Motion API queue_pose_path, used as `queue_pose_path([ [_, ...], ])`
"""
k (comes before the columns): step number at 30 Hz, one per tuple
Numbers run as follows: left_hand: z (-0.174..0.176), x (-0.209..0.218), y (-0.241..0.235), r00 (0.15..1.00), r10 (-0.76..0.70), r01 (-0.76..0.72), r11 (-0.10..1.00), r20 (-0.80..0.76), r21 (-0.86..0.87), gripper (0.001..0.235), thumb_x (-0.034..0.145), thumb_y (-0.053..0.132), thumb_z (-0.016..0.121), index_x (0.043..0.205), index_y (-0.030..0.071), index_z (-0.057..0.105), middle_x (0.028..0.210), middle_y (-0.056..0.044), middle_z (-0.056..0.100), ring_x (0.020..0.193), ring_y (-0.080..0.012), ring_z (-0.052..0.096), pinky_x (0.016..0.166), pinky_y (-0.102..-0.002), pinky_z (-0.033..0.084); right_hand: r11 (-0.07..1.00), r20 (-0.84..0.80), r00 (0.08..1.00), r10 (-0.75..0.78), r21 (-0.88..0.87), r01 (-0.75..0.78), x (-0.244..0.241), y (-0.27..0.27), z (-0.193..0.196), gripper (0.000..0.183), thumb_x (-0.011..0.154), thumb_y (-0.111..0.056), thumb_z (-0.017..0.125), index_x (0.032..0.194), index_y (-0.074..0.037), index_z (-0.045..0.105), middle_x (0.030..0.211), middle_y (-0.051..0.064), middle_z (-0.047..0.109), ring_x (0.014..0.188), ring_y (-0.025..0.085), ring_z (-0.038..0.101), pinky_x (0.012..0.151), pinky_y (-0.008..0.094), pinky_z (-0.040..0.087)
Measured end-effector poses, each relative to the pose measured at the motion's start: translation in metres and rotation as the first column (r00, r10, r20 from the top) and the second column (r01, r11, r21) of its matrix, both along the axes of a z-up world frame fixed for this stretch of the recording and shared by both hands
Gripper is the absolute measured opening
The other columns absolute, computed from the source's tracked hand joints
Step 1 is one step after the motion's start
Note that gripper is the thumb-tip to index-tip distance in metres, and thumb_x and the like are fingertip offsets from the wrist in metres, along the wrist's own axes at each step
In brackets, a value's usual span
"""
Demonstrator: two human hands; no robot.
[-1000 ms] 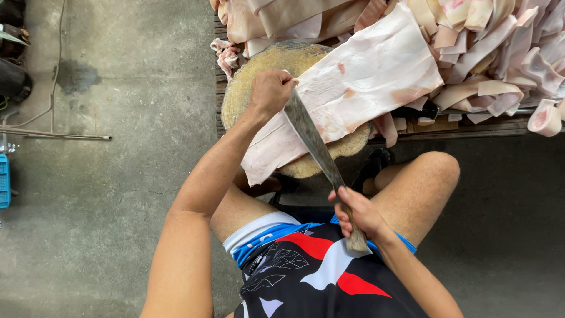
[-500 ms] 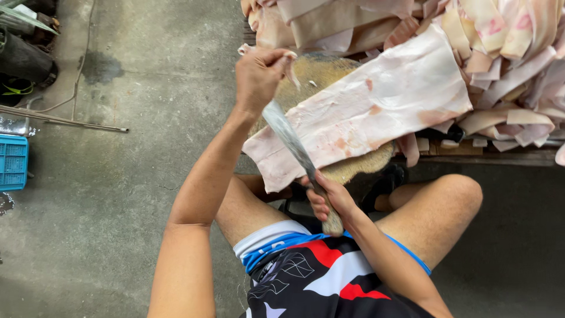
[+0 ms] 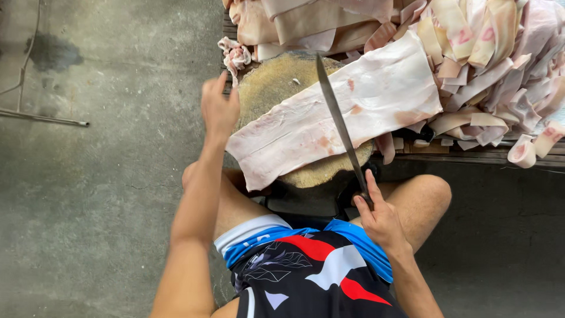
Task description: The person sits on the floor and uses a large knife to cut sheets of pork skin on a round wooden chopping block. They slice the skin into strips and smaller pieces, occasionally moving the cut pieces aside.
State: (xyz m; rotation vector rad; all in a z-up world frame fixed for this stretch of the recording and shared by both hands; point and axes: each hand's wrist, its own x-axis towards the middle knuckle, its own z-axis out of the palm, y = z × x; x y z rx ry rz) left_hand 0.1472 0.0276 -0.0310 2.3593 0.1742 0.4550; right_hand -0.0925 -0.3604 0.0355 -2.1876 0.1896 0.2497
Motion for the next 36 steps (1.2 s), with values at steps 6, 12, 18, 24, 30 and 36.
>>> queue_pose_path([
  [6,-0.040,-0.144,-0.006,0.842,-0.085,-0.425,0.503,-0.532,-0.753,0.086,0.083,0.031,0.083,0.151,0.003,0.038,0.138,-0.017,0.058,0.121,-0.0296,0.060,0.097,-0.047,0.052,0.968,0.443,0.867,0.230,-0.194,-0.158,0.027,0.016,-0.053,0.061,0.106,-0.021,0.063,0.163,-0.024,0.040,0.101,0.018,0.073,0.089,0.024,0.074,0.076,0.034,0.057],
  [12,-0.095,-0.151,0.021,0.770,-0.298,-0.582,0.035,-0.564,-0.812,0.071,0.088,0.046,0.067,0.147,0.010,0.050,0.127,-0.012,0.062,0.106,-0.0302,0.064,0.094,-0.052,0.050,0.937,-0.076,0.997,0.017,0.348,0.011,0.019,0.013,-0.012,0.062,0.105,-0.016,0.056,0.162,-0.034,0.040,0.072,0.005,0.054,0.054,0.009,0.049,0.048,0.026,0.047],
  [18,-0.107,-0.168,0.039,0.873,-0.337,-0.417,-0.142,-0.352,-0.898,0.064,0.089,0.013,0.073,0.147,0.001,0.049,0.131,-0.016,0.066,0.120,-0.0318,0.065,0.104,-0.048,0.054,0.927,0.705,0.700,0.117,0.175,-0.332,0.014,-0.018,0.098,0.063,0.115,-0.020,0.046,0.168,-0.041,0.019,0.078,0.001,0.057,0.057,0.006,0.055,0.055,0.021,0.052],
  [24,-0.076,-0.174,0.040,0.943,-0.150,-0.300,0.007,-0.298,-0.954,0.073,0.080,-0.002,0.063,0.148,0.012,0.041,0.129,-0.010,0.061,0.117,-0.0286,0.062,0.101,-0.046,0.054,0.793,0.668,0.735,-0.118,0.509,-0.335,0.025,-0.019,0.030,0.029,0.112,-0.024,0.049,0.138,-0.034,0.052,0.080,0.003,0.061,0.057,0.006,0.061,0.054,0.023,0.052],
  [30,-0.049,-0.175,0.039,0.950,-0.129,-0.279,0.044,-0.283,-0.959,0.065,0.084,-0.002,0.063,0.146,0.004,0.044,0.128,-0.013,0.062,0.116,-0.0302,0.064,0.100,-0.046,0.055,0.974,0.025,0.994,0.102,-0.204,-0.095,0.021,-0.016,-0.050,0.056,0.101,-0.024,0.059,0.155,-0.029,0.046,0.102,0.025,0.073,0.094,0.042,0.072,0.078,0.045,0.057],
  [36,-0.043,-0.179,0.049,0.949,-0.116,-0.278,0.119,-0.292,-0.953,0.052,0.091,-0.004,0.066,0.140,-0.009,0.051,0.126,-0.018,0.063,0.114,-0.0324,0.063,0.098,-0.045,0.055,0.978,0.160,0.969,0.186,-0.129,-0.166,-0.006,-0.014,-0.031,0.057,0.101,-0.023,0.057,0.155,-0.028,0.041,0.105,0.024,0.073,0.087,0.044,0.072,0.073,0.048,0.057],
])
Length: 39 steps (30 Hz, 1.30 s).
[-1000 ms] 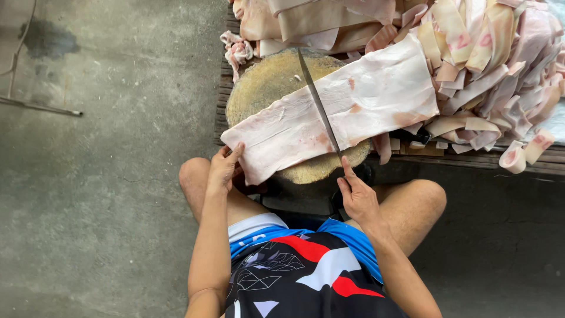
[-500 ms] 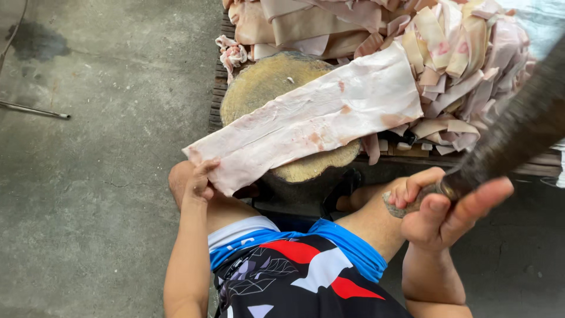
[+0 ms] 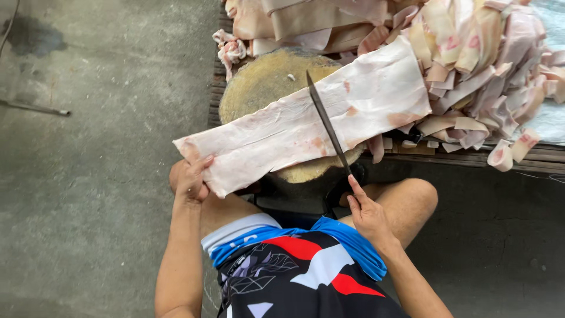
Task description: The person sits on the floor and uses a large knife to cut sheets of pork skin on a round wooden chopping block. They slice the skin into strips and smaller pieces, occasionally moving the cut pieces aside.
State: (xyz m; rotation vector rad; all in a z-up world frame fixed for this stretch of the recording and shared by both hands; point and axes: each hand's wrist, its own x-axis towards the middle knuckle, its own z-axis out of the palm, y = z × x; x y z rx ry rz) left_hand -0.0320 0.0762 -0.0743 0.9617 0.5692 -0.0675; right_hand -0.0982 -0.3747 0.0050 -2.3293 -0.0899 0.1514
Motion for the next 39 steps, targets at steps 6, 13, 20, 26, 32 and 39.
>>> queue_pose_path([
  [6,-0.004,-0.060,-0.024,0.967,-0.027,0.032,0.999,0.255,-0.017,0.049,0.093,-0.013,0.066,0.140,-0.007,0.054,0.133,-0.017,0.063,0.124,-0.0306,0.061,0.104,-0.040,0.054,0.998,-0.033,0.999,0.008,-0.060,-0.010,0.035,0.019,-0.017,0.062,0.103,-0.023,0.058,0.160,-0.032,0.036,0.086,0.021,0.074,0.080,0.040,0.071,0.071,0.046,0.056],
  [13,0.034,-0.048,-0.027,0.954,0.274,-0.261,0.959,0.120,-0.108,0.060,0.089,-0.013,0.056,0.144,0.010,0.048,0.134,-0.014,0.060,0.126,-0.0316,0.060,0.106,-0.044,0.056,0.656,-0.515,0.855,0.066,0.668,0.352,0.045,0.021,-0.016,0.066,0.101,-0.022,0.051,0.159,-0.039,0.024,0.060,-0.006,0.050,0.046,0.005,0.048,0.041,0.026,0.047],
  [20,0.020,-0.037,-0.016,0.975,0.195,-0.186,0.979,0.104,-0.087,0.060,0.090,-0.013,0.054,0.145,0.008,0.045,0.140,-0.010,0.059,0.128,-0.0291,0.061,0.108,-0.044,0.054,0.909,0.101,0.995,-0.022,0.417,-0.022,0.009,0.009,0.025,0.066,0.108,-0.007,0.058,0.165,-0.028,0.033,0.073,-0.002,0.054,0.058,0.006,0.049,0.052,0.024,0.048],
  [26,0.032,-0.031,-0.013,0.981,0.186,-0.182,0.981,0.059,-0.060,0.054,0.090,-0.012,0.056,0.138,0.011,0.048,0.128,-0.010,0.061,0.119,-0.0293,0.063,0.102,-0.048,0.057,0.942,0.362,0.931,0.042,0.296,-0.157,0.003,0.005,0.000,0.063,0.111,-0.012,0.059,0.163,-0.035,0.030,0.082,0.004,0.063,0.068,0.008,0.061,0.063,0.024,0.054],
  [32,0.043,-0.012,-0.003,0.998,0.058,-0.056,0.997,0.034,-0.052,0.048,0.092,-0.008,0.059,0.139,0.001,0.050,0.127,-0.014,0.064,0.114,-0.0286,0.068,0.099,-0.044,0.061,0.994,-0.181,0.978,-0.106,0.011,0.110,0.006,0.017,0.006,0.059,0.101,-0.022,0.060,0.157,-0.030,0.043,0.077,0.018,0.070,0.068,0.024,0.068,0.070,0.035,0.056],
  [39,0.043,0.014,0.000,0.994,-0.090,0.093,0.995,0.060,-0.033,0.032,0.094,-0.002,0.066,0.126,0.000,0.061,0.115,-0.013,0.070,0.101,-0.0247,0.072,0.090,-0.041,0.063,0.987,0.270,0.963,0.008,0.151,-0.051,0.005,0.056,0.022,0.051,0.108,-0.020,0.058,0.157,-0.026,0.046,0.115,0.022,0.073,0.099,0.028,0.073,0.085,0.037,0.058],
])
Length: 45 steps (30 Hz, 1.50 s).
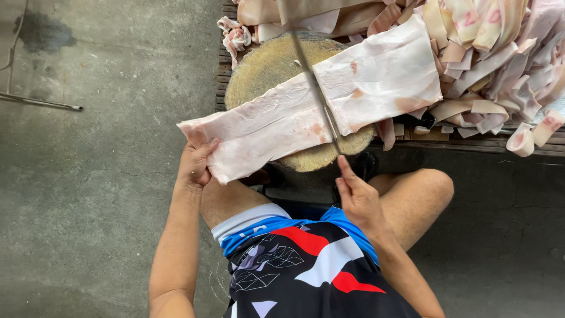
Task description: The person sits on the floor and uses a large knife to cut sheets of pork skin on a round wooden chopping block. They slice the skin into strips and smaller pieces, occasionally moving the cut pieces aside.
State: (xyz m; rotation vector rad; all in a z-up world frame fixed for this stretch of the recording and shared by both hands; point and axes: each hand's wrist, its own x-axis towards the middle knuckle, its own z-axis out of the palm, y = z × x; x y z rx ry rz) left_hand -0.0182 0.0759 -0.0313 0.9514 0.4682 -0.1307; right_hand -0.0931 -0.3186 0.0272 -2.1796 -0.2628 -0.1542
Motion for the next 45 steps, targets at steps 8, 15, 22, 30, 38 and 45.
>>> queue_pose_path([
  [8,0.006,-0.014,-0.004,0.999,0.038,-0.038,0.999,0.000,0.010,0.027,0.092,-0.002,0.067,0.118,0.003,0.067,0.110,-0.010,0.071,0.098,-0.0217,0.072,0.088,-0.040,0.063,0.997,-0.230,0.973,-0.021,-0.074,0.004,0.010,0.026,-0.014,0.056,0.104,-0.020,0.059,0.158,-0.024,0.044,0.084,0.017,0.069,0.076,0.027,0.067,0.072,0.039,0.056],
  [15,0.006,-0.013,-0.005,0.998,0.059,-0.059,0.998,0.022,-0.025,0.026,0.094,-0.004,0.066,0.119,0.002,0.066,0.111,-0.011,0.070,0.101,-0.0236,0.071,0.091,-0.041,0.062,0.899,0.203,0.953,0.227,0.332,-0.285,-0.006,-0.026,0.067,0.067,0.115,-0.011,0.051,0.169,-0.035,0.019,0.084,-0.002,0.057,0.066,0.007,0.050,0.059,0.019,0.051],
  [22,0.001,-0.013,0.001,0.995,0.060,-0.052,0.994,0.084,-0.093,0.030,0.095,-0.006,0.066,0.124,0.002,0.065,0.115,-0.010,0.070,0.103,-0.0217,0.070,0.093,-0.039,0.061,0.997,0.158,0.987,0.030,-0.072,-0.018,0.005,0.012,-0.021,0.055,0.110,-0.020,0.056,0.161,-0.034,0.040,0.106,0.022,0.071,0.086,0.030,0.073,0.076,0.039,0.059],
  [30,-0.010,-0.001,0.016,0.989,0.129,-0.126,0.991,-0.071,0.049,0.028,0.093,-0.004,0.065,0.121,0.000,0.064,0.110,-0.014,0.071,0.097,-0.0254,0.073,0.087,-0.042,0.064,0.985,-0.340,0.939,-0.057,-0.171,-0.002,0.006,-0.025,-0.032,0.058,0.102,-0.023,0.060,0.156,-0.034,0.043,0.072,0.010,0.067,0.063,0.025,0.066,0.063,0.041,0.055],
  [38,-0.011,0.027,0.035,0.999,0.020,-0.018,0.998,-0.031,0.062,0.031,0.093,-0.008,0.065,0.123,0.000,0.064,0.109,-0.013,0.070,0.096,-0.0234,0.072,0.086,-0.039,0.064,0.907,-0.750,0.654,0.099,0.338,0.251,-0.007,-0.057,0.012,0.062,0.098,-0.016,0.054,0.156,-0.032,0.039,0.059,-0.002,0.049,0.044,0.006,0.045,0.040,0.025,0.042],
  [45,-0.001,-0.008,0.021,0.998,0.052,-0.052,0.999,-0.043,0.000,0.028,0.092,-0.004,0.066,0.119,0.002,0.065,0.106,-0.013,0.072,0.096,-0.0235,0.072,0.087,-0.040,0.064,0.992,-0.190,0.982,-0.004,0.120,0.027,-0.018,-0.003,0.028,0.055,0.103,-0.017,0.060,0.156,-0.019,0.045,0.070,0.004,0.059,0.058,0.013,0.051,0.056,0.030,0.048],
])
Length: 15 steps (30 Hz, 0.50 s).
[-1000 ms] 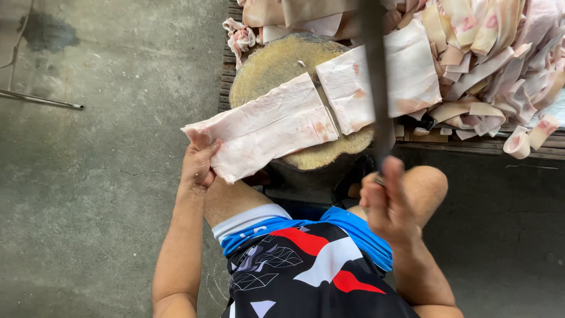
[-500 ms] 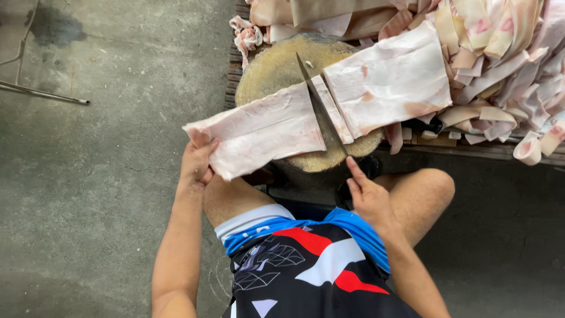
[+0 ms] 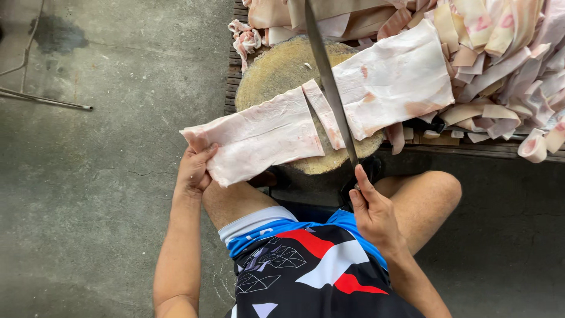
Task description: The person sits on the floor and uses a large knife to cut sheets of pork skin on a round wooden chopping block. They slice the skin into strips and smaller pieces, occasionally moving the cut pieces aside.
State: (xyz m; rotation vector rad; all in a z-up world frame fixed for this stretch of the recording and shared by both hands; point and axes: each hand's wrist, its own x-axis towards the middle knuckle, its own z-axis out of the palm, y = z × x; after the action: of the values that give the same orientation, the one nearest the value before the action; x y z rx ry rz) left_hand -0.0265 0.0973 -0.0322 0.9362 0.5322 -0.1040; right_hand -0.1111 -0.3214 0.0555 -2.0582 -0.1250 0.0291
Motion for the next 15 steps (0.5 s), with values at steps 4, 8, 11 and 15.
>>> queue_pose_path([
  [4,-0.014,-0.011,0.006,1.000,0.018,-0.018,0.998,0.001,-0.059,0.027,0.093,-0.003,0.067,0.119,0.004,0.065,0.106,-0.011,0.071,0.096,-0.0228,0.071,0.087,-0.040,0.063,0.991,0.449,0.891,0.068,-0.137,-0.006,0.008,0.024,-0.030,0.053,0.111,-0.019,0.055,0.162,-0.026,0.041,0.118,0.024,0.070,0.099,0.034,0.072,0.083,0.039,0.058],
  [8,-0.027,-0.009,0.007,0.998,0.053,-0.054,0.995,-0.016,-0.079,0.032,0.093,-0.004,0.067,0.123,0.004,0.061,0.108,-0.011,0.071,0.098,-0.0236,0.071,0.089,-0.041,0.062,0.944,-0.022,1.000,-0.005,-0.331,-0.003,0.019,0.025,-0.059,0.056,0.103,-0.022,0.061,0.156,-0.029,0.047,0.093,0.017,0.072,0.081,0.035,0.071,0.074,0.044,0.057],
  [11,-0.035,-0.014,-0.008,0.992,0.087,-0.097,0.990,-0.093,-0.107,0.040,0.091,-0.004,0.067,0.129,0.003,0.059,0.110,-0.012,0.070,0.099,-0.0253,0.072,0.090,-0.041,0.063,0.959,0.109,0.994,-0.022,-0.277,0.052,0.021,0.008,-0.060,0.054,0.104,-0.024,0.060,0.156,-0.030,0.047,0.103,0.020,0.072,0.088,0.035,0.072,0.076,0.044,0.058],
  [15,-0.039,-0.005,-0.041,0.995,0.088,-0.095,0.974,-0.046,-0.205,0.039,0.095,-0.004,0.067,0.133,-0.002,0.056,0.116,-0.015,0.068,0.102,-0.0276,0.071,0.092,-0.043,0.062,0.928,-0.159,0.978,-0.133,-0.365,0.067,0.046,-0.004,-0.041,0.054,0.104,-0.026,0.058,0.157,-0.033,0.046,0.080,0.021,0.070,0.072,0.034,0.071,0.073,0.044,0.057],
])
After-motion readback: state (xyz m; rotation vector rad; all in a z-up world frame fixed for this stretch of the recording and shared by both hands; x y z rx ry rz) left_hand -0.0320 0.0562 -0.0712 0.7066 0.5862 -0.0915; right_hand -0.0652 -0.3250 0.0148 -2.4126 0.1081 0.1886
